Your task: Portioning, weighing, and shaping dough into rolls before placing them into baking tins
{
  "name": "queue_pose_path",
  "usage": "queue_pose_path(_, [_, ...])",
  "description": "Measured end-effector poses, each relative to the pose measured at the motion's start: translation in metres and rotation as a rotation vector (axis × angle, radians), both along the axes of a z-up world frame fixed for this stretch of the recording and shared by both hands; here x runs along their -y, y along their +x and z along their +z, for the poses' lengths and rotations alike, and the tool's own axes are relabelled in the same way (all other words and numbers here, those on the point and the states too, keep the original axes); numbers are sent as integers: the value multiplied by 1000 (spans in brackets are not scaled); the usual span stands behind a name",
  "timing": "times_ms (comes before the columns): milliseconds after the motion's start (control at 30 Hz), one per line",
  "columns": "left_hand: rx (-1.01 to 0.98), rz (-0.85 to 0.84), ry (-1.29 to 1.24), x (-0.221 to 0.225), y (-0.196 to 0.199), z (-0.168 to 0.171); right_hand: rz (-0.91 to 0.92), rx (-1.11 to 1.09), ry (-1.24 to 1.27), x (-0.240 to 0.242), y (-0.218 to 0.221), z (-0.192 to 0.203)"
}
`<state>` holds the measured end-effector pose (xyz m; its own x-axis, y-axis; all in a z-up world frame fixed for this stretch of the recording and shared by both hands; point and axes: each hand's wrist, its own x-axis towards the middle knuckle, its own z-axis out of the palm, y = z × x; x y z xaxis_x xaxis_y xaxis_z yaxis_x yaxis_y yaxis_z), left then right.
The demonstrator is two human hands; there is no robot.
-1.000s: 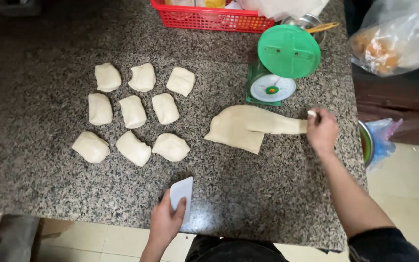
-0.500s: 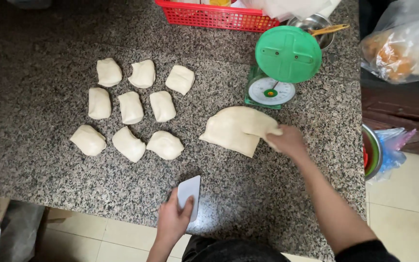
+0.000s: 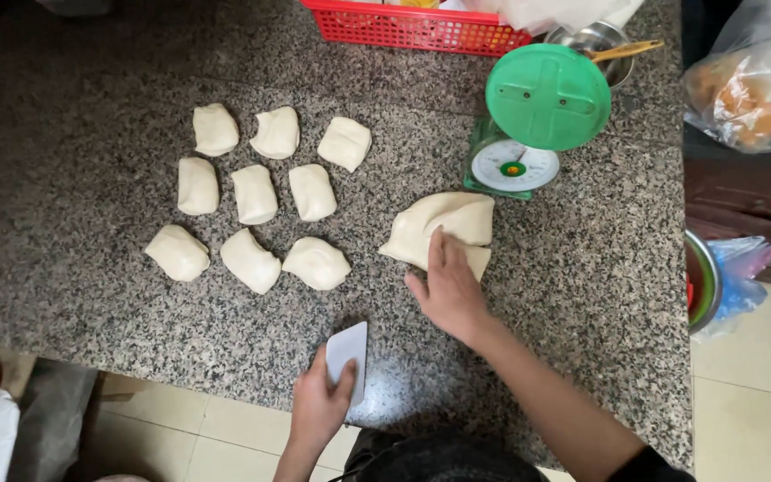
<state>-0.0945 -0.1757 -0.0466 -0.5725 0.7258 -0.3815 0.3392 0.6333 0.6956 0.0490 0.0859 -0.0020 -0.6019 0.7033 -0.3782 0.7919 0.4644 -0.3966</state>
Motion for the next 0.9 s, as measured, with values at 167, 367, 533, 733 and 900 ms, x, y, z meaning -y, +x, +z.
queue_pose_path(167, [-5, -8, -30, 2, 2, -7, 77, 49, -87, 6, 16, 60])
queue_pose_path(367, [-5, -1, -71, -7, 2, 4, 331, -49, 410, -105, -2, 1])
queue_pose_path(533, [-16, 22, -81, 0, 2, 10, 475, 122, 129, -144, -49, -9])
queue_pose_path(733, [-97, 116, -36, 26, 3, -15, 427, 377, -40, -133, -64, -11])
queue_pose_path(900, [-57, 56, -80, 15, 13, -1, 272, 162, 166, -101, -35, -7])
